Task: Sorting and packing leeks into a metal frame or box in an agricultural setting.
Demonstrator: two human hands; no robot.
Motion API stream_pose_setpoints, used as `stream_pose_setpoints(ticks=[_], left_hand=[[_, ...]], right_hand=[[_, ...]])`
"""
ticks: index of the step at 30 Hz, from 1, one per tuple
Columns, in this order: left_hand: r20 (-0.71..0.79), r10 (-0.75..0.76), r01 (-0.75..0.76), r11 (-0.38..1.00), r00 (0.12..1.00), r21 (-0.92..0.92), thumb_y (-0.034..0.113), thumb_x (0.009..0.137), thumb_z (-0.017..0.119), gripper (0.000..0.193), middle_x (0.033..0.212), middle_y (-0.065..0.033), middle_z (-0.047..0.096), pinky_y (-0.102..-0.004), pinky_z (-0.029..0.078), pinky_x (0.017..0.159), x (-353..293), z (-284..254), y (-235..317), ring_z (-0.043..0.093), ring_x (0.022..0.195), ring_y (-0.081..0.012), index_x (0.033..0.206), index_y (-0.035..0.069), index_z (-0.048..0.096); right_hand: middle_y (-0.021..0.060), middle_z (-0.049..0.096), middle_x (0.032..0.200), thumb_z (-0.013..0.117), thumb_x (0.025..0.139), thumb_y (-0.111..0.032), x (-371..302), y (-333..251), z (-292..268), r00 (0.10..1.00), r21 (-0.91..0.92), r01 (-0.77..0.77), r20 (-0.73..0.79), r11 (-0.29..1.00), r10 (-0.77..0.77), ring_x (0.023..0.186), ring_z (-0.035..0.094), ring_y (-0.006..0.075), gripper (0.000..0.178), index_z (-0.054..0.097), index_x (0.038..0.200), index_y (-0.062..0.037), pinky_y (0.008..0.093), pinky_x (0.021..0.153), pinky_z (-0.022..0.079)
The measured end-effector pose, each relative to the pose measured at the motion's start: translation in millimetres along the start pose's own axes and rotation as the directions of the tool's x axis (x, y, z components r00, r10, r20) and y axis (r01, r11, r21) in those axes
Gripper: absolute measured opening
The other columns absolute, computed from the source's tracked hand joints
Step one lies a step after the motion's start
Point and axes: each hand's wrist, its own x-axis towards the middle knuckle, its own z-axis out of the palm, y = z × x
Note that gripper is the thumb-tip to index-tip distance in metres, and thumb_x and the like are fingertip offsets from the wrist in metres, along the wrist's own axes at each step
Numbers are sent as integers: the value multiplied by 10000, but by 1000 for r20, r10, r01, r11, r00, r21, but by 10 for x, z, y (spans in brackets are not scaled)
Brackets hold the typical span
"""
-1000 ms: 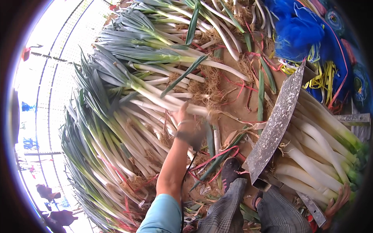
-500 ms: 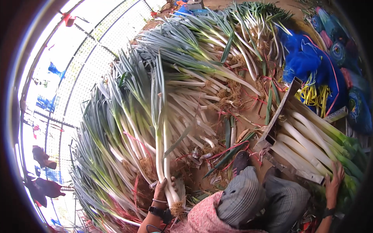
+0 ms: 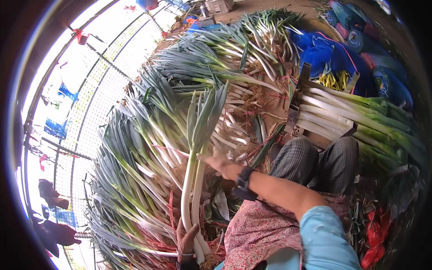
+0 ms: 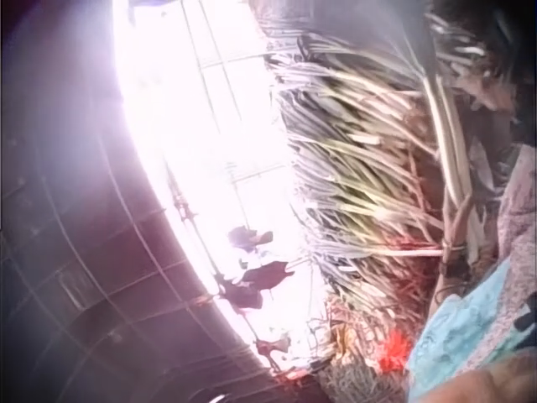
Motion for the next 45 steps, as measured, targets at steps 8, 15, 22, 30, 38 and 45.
stream_pose_setpoints(ticks=[8, 15, 22, 30, 38, 45], left_hand=[[12, -76, 75, 995, 997, 60, 86, 835, 680, 515, 1079, -75, 579, -272, 495, 758, -440, -173, -497, 584, 892, -164, 1301, 23, 472], [311, -43, -54, 954, 950, 296, 43, 762, 737, 722, 1024, -108, 569, -317, 516, 748, 220, -134, -605, 591, 863, -190, 1352, 32, 322], [287, 579, -550, 348, 763, 760, 252, 639, 814, 924, 1172, -204, 576, -459, 506, 794, 1024, 1415, 116, 599, 994, -407, 1396, 70, 315], [561, 396, -687, 415, 727, 597, 168, 604, 816, 813, 1071, -171, 624, -421, 530, 768, 934, 1882, 103, 650, 917, -328, 1301, 78, 408], [831, 198, -797, 461, 520, 389, 218, 677, 839, 740, 992, -140, 672, -354, 541, 760, 749, 2099, 140, 679, 884, -256, 1276, 26, 449], [852, 204, -847, 358, 482, 394, 224, 714, 750, 637, 952, -211, 656, -449, 542, 675, 668, 2382, 205, 667, 822, -383, 1254, 65, 453]], right_hand=[[50, 619, 815, 826, 713, -216, 414, 645, 263, 1000, 792, -17, 22, 610, 0, 665, 577, 200, 362, 629, 941, -14, 348, 607, 492], [26, 621, 963, 828, 718, -154, -310, -53, 45, 805, 462, 593, -370, 659, -465, 846, 582, 134, 537, 517, 1144, -52, 294, 771, 499], [107, 517, 1195, 788, 778, -166, -1122, -166, -272, 610, 160, 741, -566, 652, -555, 1138, 486, 196, 730, 333, 1328, -14, 336, 979, 412], [125, 653, 929, 643, 886, -183, -2716, -20, -1983, 116, -822, 461, -317, 334, -941, 802, 641, 229, 163, 661, 987, -56, 327, 711, 527], [119, 572, 1124, 555, 860, -124, -3452, -295, -2456, 318, -980, 96, 194, -172, -928, 887, 632, 241, 313, 582, 1160, -40, 288, 672, 567], [104, 519, 895, 605, 820, -95, -3579, -10, -2377, 386, -989, 143, 96, -43, -917, 764, 570, 225, 72, 554, 846, -50, 352, 657, 514]])
